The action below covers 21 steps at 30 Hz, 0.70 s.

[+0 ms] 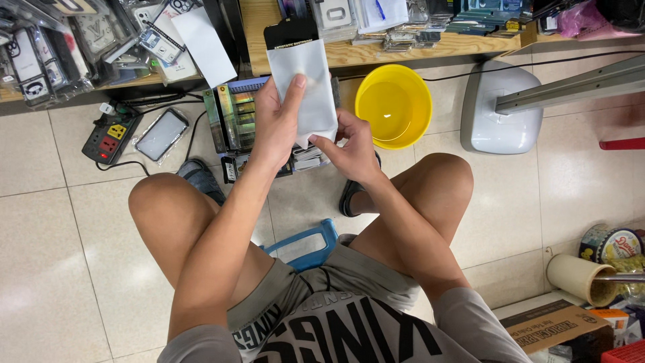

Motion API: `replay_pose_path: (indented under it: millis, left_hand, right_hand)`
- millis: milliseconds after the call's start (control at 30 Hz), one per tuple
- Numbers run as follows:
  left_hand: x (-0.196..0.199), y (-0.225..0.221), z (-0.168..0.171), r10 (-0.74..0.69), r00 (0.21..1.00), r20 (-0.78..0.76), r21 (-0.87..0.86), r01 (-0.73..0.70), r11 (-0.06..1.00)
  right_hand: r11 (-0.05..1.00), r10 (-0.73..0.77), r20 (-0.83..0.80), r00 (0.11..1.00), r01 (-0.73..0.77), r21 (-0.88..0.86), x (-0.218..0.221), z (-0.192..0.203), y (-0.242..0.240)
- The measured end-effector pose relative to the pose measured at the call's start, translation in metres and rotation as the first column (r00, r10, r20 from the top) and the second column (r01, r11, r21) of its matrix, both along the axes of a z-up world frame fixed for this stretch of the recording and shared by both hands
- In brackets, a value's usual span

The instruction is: The person sorts various phone screen protectors by picking them up from a pile, removing them from a black sleeve, and then stacking them together on a work surface.

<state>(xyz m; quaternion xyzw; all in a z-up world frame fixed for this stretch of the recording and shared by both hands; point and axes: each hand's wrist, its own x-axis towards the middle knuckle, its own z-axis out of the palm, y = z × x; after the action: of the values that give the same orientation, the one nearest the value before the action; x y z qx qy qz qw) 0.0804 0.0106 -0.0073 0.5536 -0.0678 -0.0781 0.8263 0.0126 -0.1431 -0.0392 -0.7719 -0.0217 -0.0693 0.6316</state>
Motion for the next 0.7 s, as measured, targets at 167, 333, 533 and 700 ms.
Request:
replay_pose_path:
  millis: [167,333,533,700]
  left_hand:
    - [-0.004,-0.003,-0.002,0.004,0.999,0.037,0.032,-0.006,0.999]
    - [-0.004,0.0,-0.001,0.007,0.994,0.107,0.095,-0.017,0.995]
    - [0.001,0.009,0.012,0.109,0.993,-0.054,0.165,-0.099,0.981]
    - [-0.002,0.013,0.017,0.085,0.996,-0.003,0.211,-0.082,0.974]
  right_hand:
    - [0.999,-0.024,-0.001,1.0,0.024,-0.038,0.002,-0.012,-0.007]
    - [0.999,-0.004,-0.025,1.0,0.003,-0.048,0.006,0.002,-0.005]
    - [0.97,0.218,-0.19,0.957,-0.234,-0.07,0.007,0.026,-0.005]
    - [0.939,0.335,-0.326,0.884,-0.341,0.041,0.006,0.028,-0.007]
